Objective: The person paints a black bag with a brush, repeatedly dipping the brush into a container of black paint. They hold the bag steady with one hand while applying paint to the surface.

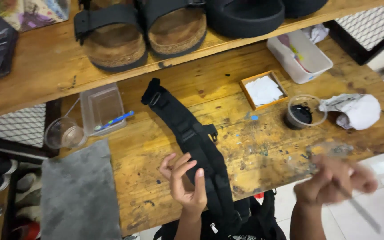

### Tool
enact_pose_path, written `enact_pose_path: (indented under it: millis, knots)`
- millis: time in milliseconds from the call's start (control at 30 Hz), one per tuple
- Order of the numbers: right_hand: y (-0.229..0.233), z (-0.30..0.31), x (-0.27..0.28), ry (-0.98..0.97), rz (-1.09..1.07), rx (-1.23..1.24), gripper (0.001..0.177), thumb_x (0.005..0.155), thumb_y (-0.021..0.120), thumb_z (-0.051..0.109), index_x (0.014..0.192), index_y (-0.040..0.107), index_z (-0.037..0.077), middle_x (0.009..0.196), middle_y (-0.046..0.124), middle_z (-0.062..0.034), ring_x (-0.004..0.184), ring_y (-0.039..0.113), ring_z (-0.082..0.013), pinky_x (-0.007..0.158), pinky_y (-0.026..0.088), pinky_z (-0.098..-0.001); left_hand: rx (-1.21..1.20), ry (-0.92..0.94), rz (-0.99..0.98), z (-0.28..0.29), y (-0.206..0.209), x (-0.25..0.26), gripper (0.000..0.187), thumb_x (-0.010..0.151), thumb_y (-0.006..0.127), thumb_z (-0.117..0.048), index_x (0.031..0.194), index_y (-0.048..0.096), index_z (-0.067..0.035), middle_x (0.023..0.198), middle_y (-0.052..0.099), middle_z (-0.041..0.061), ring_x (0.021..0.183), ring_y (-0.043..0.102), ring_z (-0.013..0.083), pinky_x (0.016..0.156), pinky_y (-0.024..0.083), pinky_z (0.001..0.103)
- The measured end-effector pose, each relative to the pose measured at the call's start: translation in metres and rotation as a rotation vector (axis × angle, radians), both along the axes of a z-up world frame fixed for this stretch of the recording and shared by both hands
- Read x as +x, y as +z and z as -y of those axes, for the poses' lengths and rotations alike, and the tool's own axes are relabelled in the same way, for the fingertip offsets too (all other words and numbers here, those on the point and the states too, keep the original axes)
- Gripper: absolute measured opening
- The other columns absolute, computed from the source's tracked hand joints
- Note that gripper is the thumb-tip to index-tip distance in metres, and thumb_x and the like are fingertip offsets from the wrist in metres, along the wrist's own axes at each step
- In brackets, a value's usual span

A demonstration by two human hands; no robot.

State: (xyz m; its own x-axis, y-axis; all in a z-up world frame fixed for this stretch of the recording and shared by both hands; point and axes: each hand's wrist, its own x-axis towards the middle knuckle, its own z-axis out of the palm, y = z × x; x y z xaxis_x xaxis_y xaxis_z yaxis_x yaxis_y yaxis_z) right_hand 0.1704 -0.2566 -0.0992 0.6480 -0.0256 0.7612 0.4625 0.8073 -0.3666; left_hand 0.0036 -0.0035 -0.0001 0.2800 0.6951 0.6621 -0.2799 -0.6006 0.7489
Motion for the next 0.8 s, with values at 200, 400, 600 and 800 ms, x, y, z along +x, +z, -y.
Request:
enact_pose_path:
  millis: [200,400,600,800]
  knots:
    - [0.08,-0.024,0.065,-1.405,0.051,-0.927,0.034,0.114,0.053,0.018,0.098,0.08,0.006,0.096,0.046,-0.0042,0.117,0.044,-0.0301,0.117,0.008,-0.047,-0.007,-0.016,-0.035,0.001,-0.001,0.001,0.01,0.098,0.063,-0.019,0.104,0.066,-0.012,0.112,0.063,0.012,0.13,0.046,0.0314,0.102,0.051,0.045]
    - [0.06,-0.019,0.092,-1.52,0.257,-1.223,0.033,0.117,0.058,0.015,0.091,0.078,0.015,0.086,0.064,0.0069,0.109,0.059,-0.026,0.112,0.017,-0.0464,-0.025,0.001,-0.044,0.001,-0.002,0.003,0.009,0.097,0.065,-0.018,0.104,0.066,-0.013,0.114,0.064,0.011,0.131,0.045,0.0307,0.106,0.047,0.047]
    - [0.053,-0.018,0.098,-1.45,0.297,-1.273,0.028,0.116,0.062,0.015,0.101,0.086,0.013,0.098,0.079,0.001,0.119,0.058,-0.0262,0.115,0.015,-0.0461,-0.001,-0.007,-0.057,0.0,-0.002,0.003,0.009,0.097,0.064,-0.017,0.105,0.065,-0.013,0.109,0.065,0.012,0.13,0.044,0.0313,0.107,0.045,0.046]
    - [0.053,-0.02,0.097,-1.485,0.282,-1.332,0.033,0.117,0.058,0.015,0.098,0.085,0.017,0.095,0.078,0.0064,0.12,0.059,-0.0243,0.115,0.015,-0.0445,-0.003,0.005,-0.05,0.0,-0.006,0.003,0.01,0.098,0.064,-0.019,0.107,0.065,-0.014,0.112,0.067,0.011,0.131,0.044,0.0312,0.107,0.046,0.047]
